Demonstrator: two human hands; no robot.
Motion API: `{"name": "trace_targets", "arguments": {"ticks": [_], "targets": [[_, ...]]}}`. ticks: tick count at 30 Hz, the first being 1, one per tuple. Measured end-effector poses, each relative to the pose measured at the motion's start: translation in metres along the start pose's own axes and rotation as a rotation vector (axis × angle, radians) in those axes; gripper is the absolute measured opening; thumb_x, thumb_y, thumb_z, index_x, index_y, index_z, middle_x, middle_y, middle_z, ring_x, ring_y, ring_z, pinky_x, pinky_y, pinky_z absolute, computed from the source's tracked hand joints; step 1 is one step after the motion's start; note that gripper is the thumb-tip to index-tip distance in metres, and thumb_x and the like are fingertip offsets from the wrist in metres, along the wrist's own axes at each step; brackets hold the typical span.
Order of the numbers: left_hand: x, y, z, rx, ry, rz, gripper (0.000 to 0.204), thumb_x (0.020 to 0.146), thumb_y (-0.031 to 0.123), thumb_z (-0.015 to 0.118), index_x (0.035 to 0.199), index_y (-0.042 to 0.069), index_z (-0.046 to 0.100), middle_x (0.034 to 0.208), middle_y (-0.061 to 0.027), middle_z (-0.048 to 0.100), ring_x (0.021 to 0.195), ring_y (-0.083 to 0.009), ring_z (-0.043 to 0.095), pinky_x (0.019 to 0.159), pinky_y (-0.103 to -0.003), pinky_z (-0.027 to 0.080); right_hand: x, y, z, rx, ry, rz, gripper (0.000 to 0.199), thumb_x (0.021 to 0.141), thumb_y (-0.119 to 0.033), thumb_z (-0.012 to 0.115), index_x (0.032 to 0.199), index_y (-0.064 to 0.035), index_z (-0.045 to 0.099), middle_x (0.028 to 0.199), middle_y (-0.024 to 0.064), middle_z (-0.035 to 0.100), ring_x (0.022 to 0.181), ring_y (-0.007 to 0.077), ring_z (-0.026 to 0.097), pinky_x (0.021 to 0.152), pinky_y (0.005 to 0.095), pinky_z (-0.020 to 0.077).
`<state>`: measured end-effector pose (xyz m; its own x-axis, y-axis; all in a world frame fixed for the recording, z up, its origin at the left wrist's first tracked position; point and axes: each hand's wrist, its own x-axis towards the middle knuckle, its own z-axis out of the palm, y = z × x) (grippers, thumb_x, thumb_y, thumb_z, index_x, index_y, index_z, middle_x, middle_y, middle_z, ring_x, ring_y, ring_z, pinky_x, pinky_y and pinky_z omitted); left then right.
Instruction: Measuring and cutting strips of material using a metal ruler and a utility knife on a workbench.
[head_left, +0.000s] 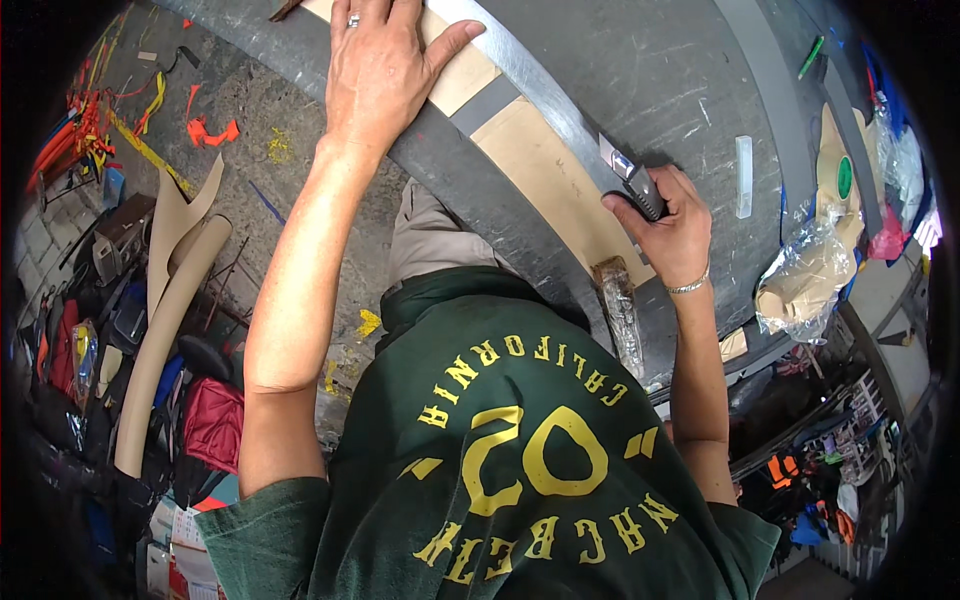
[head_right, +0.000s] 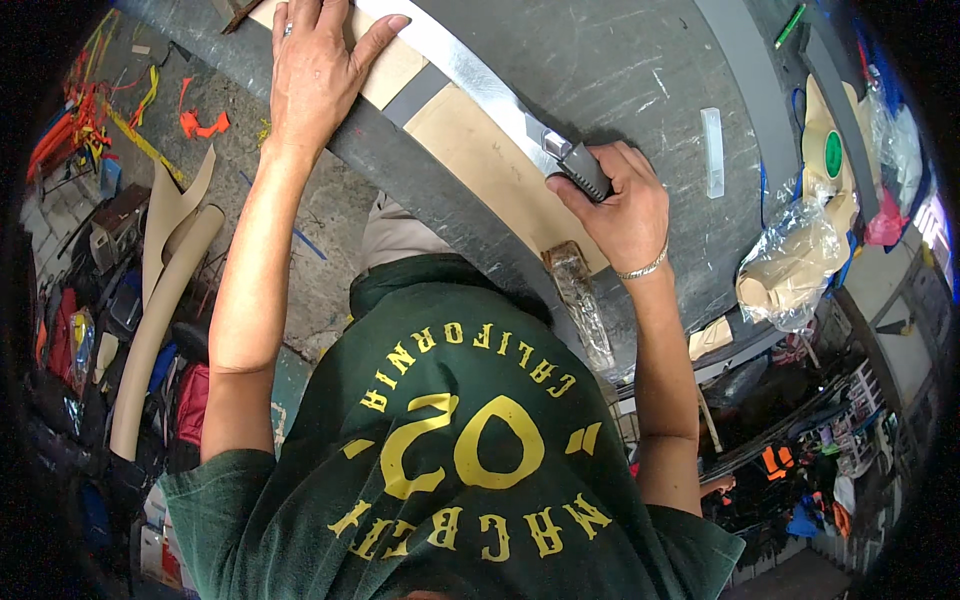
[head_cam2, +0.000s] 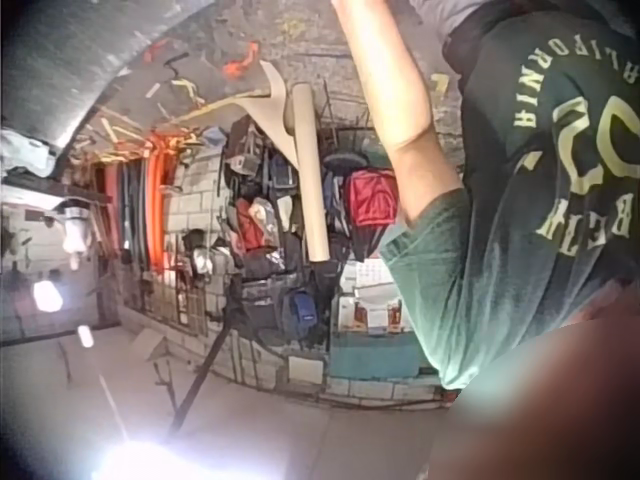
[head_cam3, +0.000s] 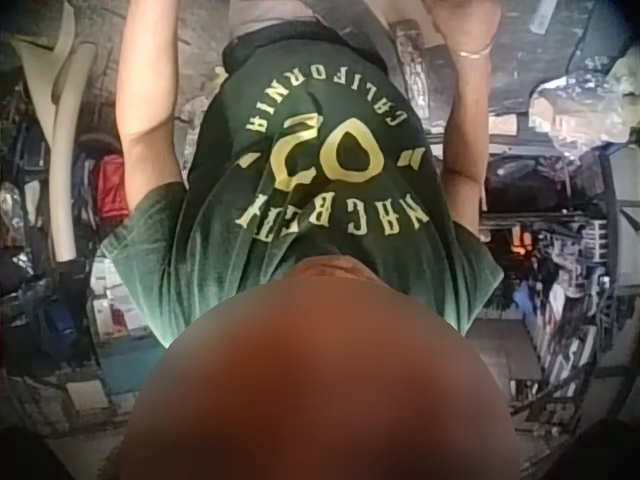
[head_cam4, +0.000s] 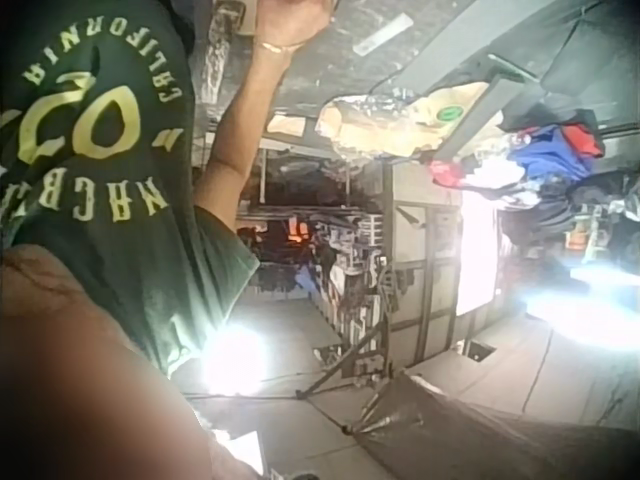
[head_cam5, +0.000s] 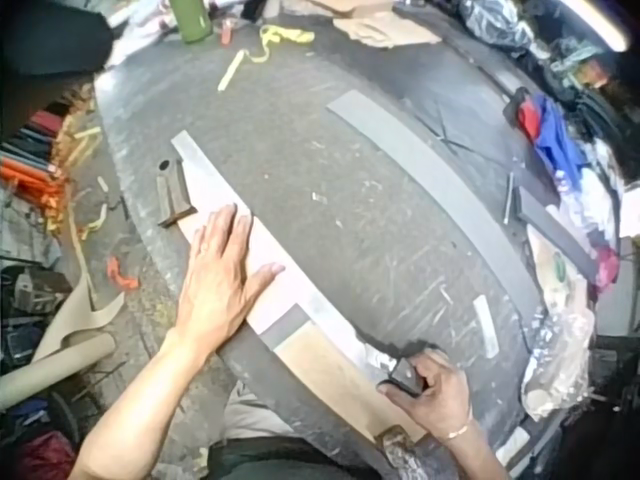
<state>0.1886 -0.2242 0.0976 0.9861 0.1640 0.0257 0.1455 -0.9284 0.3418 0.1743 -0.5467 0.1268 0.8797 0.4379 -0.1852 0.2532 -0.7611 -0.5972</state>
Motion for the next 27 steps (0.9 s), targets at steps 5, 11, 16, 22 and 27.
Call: {"name": "trace_targets", "arguments": {"ticks": [5,11,16,22,27], "targets": [[0.000,-0.003,0.001,0.002,0.003,0.007,0.077,0.096,0.046,0.068,0.148,-0.007,0.045,0.157,-0.0296,0.039,0.148,-0.0443,0.035,0.124,-0.052,0.026,0.000,-0.001,0.000,-0.007,0.002,-0.005,0.045,0.071,-0.024,0.095,0.100,0.0002,0.070,0.088,0.0147,0.065,0.075,0.0310,0.062,0.071,0.0361,0.0521],[0.002,-0.020,0.011,0.074,0.211,0.268,0.058,0.098,0.052,0.064,0.130,0.004,0.061,0.130,-0.0195,0.060,0.122,-0.0421,0.055,0.108,-0.051,0.041,0.000,-0.002,0.000,-0.007,0.000,-0.001,0.042,0.072,-0.023,0.094,0.097,0.0001,0.069,0.086,0.0142,0.064,0.074,0.0308,0.061,0.070,0.0362,0.0518],[0.002,-0.026,0.020,0.056,0.222,0.271,0.060,0.096,0.056,0.065,0.128,0.005,0.062,0.125,-0.0183,0.061,0.120,-0.0404,0.054,0.109,-0.053,0.038,-0.001,-0.002,0.002,-0.002,0.026,-0.024,0.038,0.073,-0.021,0.093,0.094,-0.0004,0.069,0.085,0.0136,0.064,0.074,0.0305,0.062,0.070,0.0360,0.0515],[0.002,-0.027,0.020,0.047,0.240,0.267,0.058,0.096,0.056,0.065,0.128,0.008,0.063,0.123,-0.0172,0.063,0.119,-0.0381,0.056,0.109,-0.052,0.037,-0.002,-0.002,0.005,-0.006,0.048,-0.054,0.036,0.073,-0.019,0.092,0.094,-0.0006,0.069,0.087,0.0137,0.066,0.078,0.0312,0.064,0.072,0.0365,0.0524],[0.001,-0.030,0.021,0.066,0.209,0.259,0.058,0.096,0.057,0.065,0.129,0.009,0.063,0.123,-0.0169,0.063,0.120,-0.0374,0.056,0.110,-0.052,0.036,-0.002,-0.004,0.005,-0.023,0.055,-0.062,0.035,0.073,-0.018,0.091,0.093,-0.0004,0.069,0.087,0.0137,0.066,0.079,0.0313,0.064,0.074,0.0368,0.0527]]}}
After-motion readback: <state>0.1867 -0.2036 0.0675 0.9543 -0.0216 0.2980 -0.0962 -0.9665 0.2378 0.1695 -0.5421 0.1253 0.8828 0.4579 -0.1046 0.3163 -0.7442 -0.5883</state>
